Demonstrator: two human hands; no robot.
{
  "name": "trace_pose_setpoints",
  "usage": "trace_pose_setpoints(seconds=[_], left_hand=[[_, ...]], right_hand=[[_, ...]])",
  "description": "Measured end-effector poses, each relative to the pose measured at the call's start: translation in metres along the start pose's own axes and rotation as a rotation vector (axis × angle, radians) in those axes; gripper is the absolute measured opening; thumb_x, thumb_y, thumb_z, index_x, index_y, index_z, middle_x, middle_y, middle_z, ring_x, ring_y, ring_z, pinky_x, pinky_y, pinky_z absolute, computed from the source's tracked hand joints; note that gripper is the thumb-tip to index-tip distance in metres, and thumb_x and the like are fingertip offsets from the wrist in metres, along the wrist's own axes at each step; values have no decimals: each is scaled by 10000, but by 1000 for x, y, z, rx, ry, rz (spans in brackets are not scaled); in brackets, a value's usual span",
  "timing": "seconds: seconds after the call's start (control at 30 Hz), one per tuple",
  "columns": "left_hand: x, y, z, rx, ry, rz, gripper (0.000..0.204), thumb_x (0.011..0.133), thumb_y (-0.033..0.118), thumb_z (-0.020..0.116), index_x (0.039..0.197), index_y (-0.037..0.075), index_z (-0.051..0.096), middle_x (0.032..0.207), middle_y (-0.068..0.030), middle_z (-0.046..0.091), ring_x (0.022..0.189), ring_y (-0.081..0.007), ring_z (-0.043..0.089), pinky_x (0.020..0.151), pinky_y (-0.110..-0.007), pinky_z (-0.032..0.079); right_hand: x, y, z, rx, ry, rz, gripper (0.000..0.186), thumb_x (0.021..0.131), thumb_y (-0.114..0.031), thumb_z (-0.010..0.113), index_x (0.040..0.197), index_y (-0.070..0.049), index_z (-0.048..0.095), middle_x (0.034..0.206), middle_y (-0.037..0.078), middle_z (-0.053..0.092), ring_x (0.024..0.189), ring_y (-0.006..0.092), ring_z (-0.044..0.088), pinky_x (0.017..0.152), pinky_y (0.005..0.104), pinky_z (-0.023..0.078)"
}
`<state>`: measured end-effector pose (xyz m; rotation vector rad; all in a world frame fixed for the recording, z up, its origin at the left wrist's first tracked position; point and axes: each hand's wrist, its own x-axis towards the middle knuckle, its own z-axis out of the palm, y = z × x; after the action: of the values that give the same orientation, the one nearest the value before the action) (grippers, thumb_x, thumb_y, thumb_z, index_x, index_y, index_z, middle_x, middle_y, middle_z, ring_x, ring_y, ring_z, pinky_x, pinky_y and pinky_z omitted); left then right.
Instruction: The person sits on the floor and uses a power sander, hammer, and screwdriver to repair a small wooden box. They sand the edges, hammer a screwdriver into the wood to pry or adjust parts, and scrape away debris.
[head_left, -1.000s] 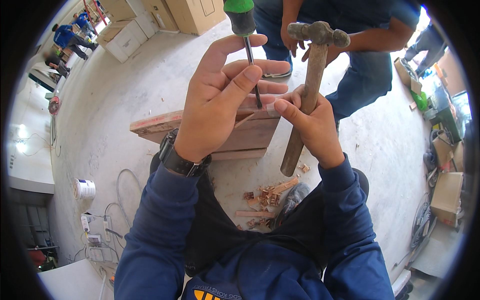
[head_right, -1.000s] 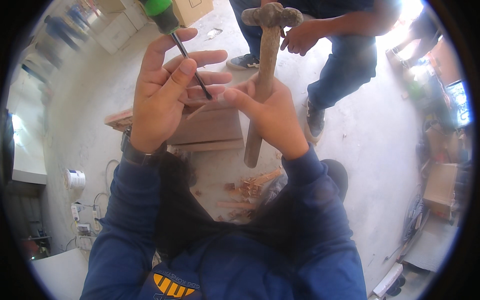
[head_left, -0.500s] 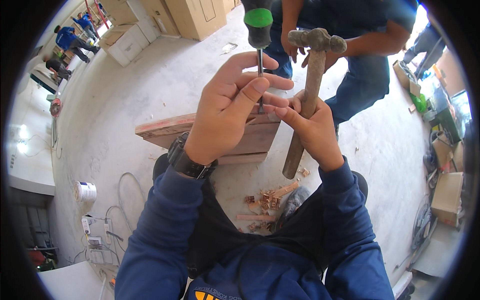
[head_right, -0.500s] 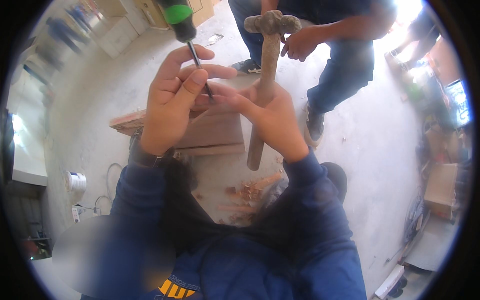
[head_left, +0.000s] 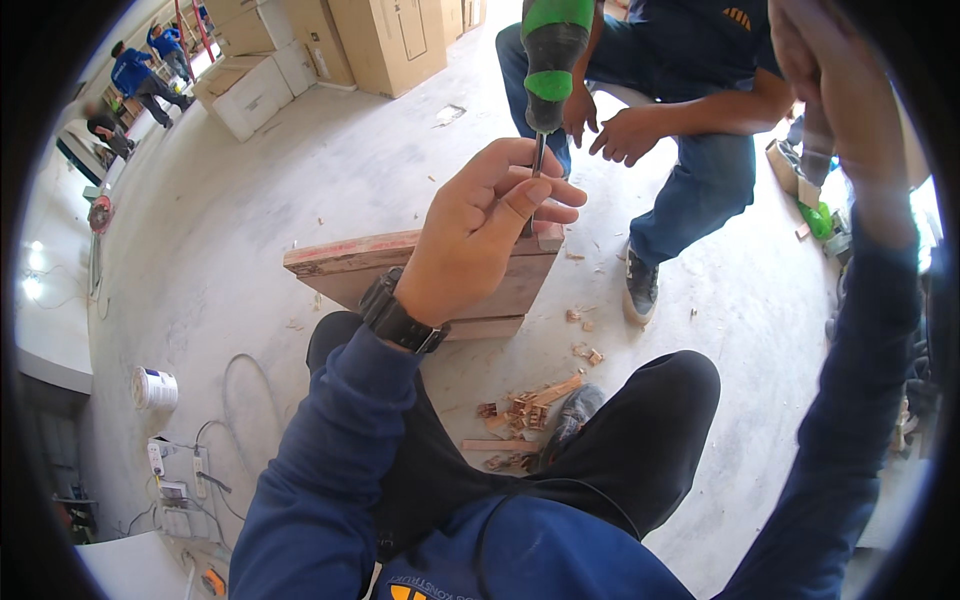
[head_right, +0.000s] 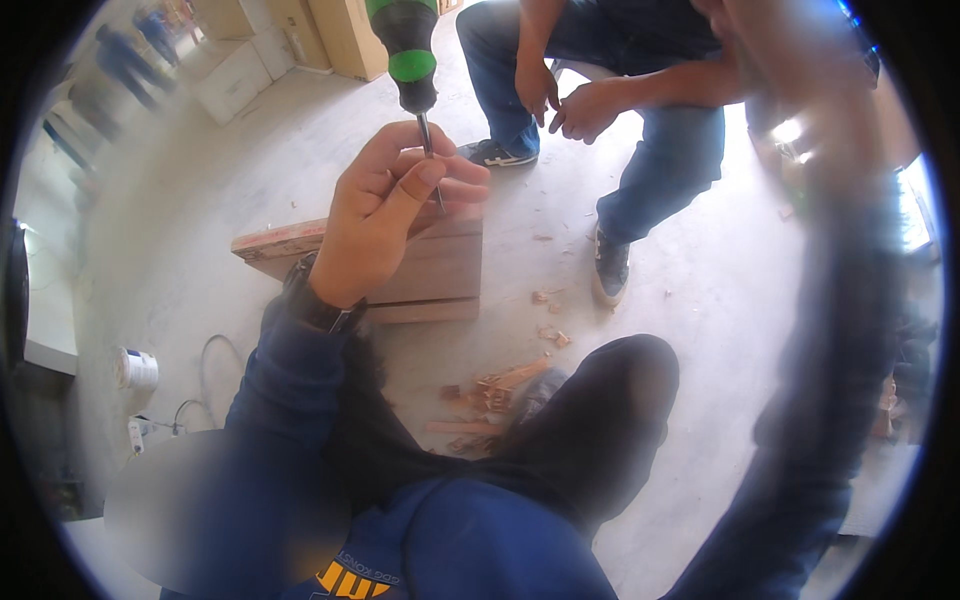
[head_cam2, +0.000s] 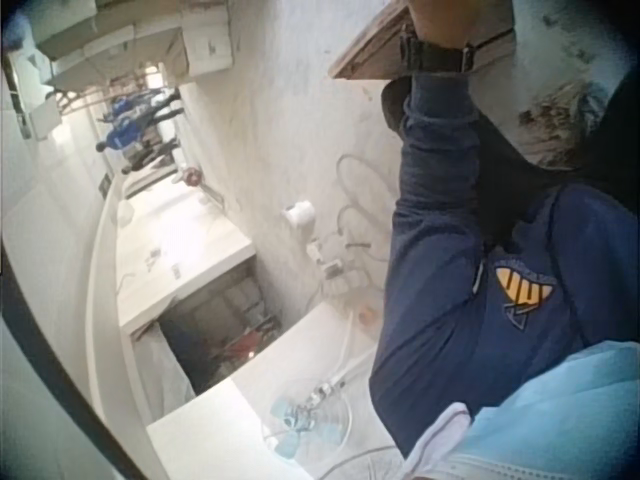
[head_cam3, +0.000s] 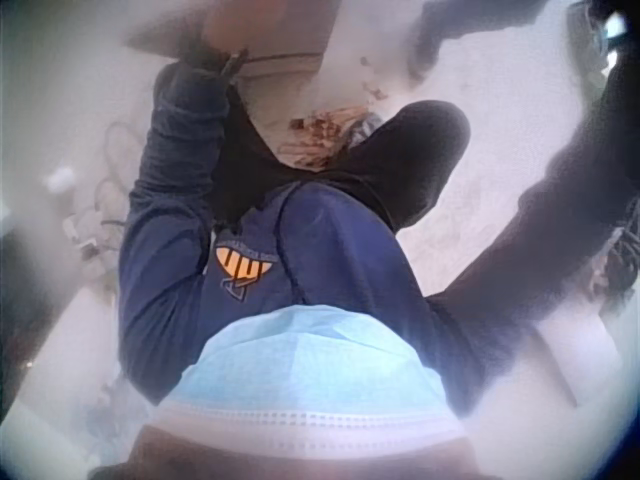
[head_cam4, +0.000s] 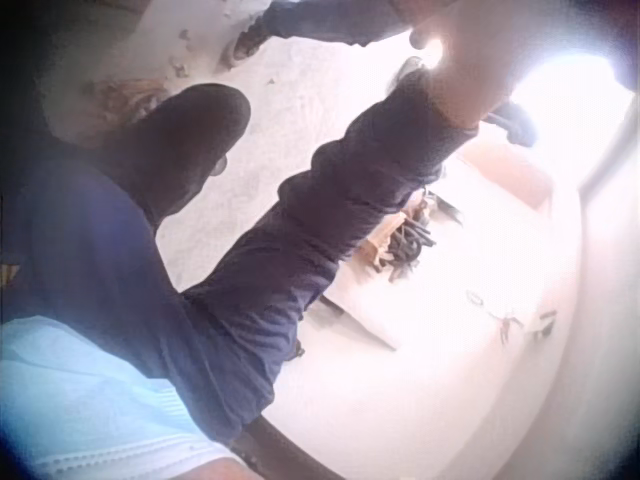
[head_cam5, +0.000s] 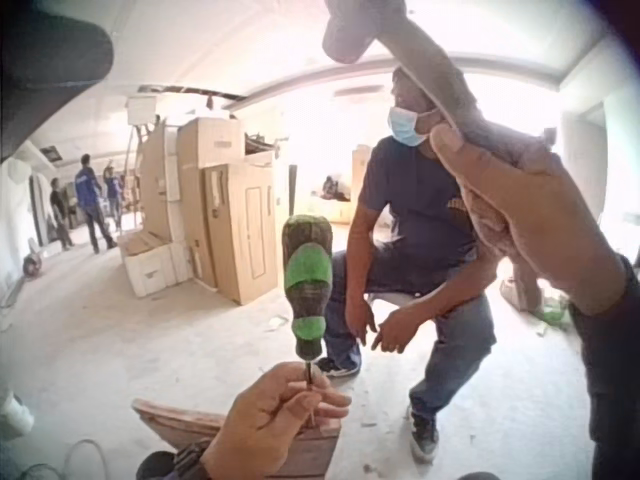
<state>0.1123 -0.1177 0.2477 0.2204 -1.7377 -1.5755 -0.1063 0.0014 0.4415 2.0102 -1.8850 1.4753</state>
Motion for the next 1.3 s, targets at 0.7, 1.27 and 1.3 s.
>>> trace_pose_setpoints(seconds=[0.7,1.27,1.3], left_hand=[[-1,-4,-5,87,-63,67,156,1095,145,493,1209,55,549,1076,-141,749,1014,-195,734,896,-311,557],[-2,1,-4,150,-74,97,108,1087,112,511,1156,39,551,1079,-145,747,1034,-189,723,919,-314,566],[-2,0,-3,126,-72,95,105,1086,107,509,1155,40,551,1080,-145,748,1035,-189,723,923,-314,564]], right_hand=[[10,-68,1,-315,95,254,261,1004,-282,704,988,-28,650,746,-9,574,661,90,572,583,293,453],[-8,-57,-30,-884,-314,-153,303,1035,-314,657,920,-38,606,708,28,548,622,136,520,599,339,422],[-3,-46,-36,-784,-208,-147,276,1037,-298,654,963,-36,613,750,37,568,663,144,542,635,333,436]])
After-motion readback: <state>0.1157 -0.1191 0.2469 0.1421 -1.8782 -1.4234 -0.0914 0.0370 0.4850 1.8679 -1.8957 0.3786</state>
